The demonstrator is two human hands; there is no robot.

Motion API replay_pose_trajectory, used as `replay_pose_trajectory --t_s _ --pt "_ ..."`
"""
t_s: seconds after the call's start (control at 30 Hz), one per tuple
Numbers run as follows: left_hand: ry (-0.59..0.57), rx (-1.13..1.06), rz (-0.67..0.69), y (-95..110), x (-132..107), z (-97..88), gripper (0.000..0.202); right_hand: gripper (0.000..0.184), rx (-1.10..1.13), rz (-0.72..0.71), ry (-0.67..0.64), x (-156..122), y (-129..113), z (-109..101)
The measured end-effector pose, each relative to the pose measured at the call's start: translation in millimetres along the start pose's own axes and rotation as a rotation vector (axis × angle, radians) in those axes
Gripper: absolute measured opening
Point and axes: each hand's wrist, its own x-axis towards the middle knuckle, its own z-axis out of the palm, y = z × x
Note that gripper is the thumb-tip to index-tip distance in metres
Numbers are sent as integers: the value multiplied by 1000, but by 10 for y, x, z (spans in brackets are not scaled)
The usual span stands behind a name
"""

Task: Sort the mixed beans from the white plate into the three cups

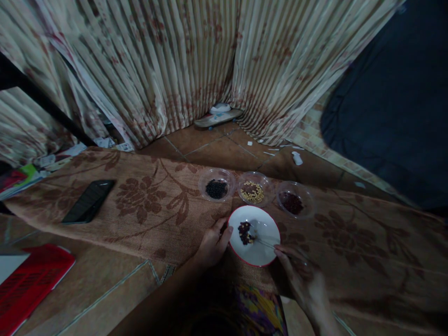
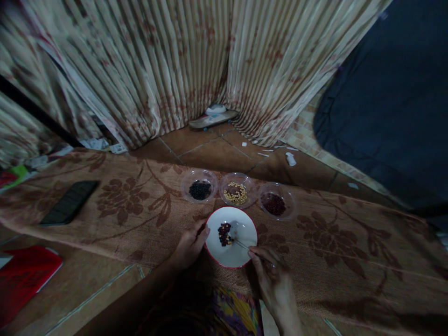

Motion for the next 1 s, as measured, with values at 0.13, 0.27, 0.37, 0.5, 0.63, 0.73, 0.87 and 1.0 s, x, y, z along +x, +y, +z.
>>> replay_pose_trajectory --t_s 0.13,0.27,0.37,0.5,0.63,0.73,0.87,1.0 --pt "-4 -3 10 -11 4 4 36 24 -1 -10 -21 8 -19 5" --pt "-2 1 14 -15 6 8 36 23 -26 -50 -43 9 -65 12" --pt "3 10 4 -22 6 10 36 25 -27 -66 -11 9 -78 16" --pt "14 13 -2 -39 2 13 37 24 -32 -98 18 13 -33 30" --pt "12 20 -16 -46 0 14 37 22 -27 -77 37 -8 15 49" --pt "25 21 -22 -31 1 11 36 23 11 -62 83 -8 19 1" --pt "15 -6 -8 4 -1 1 33 26 -1 -117 271 189 21 -248" --pt "22 -22 -1 11 -3 -2 34 27 -104 -158 625 585 55 -556"
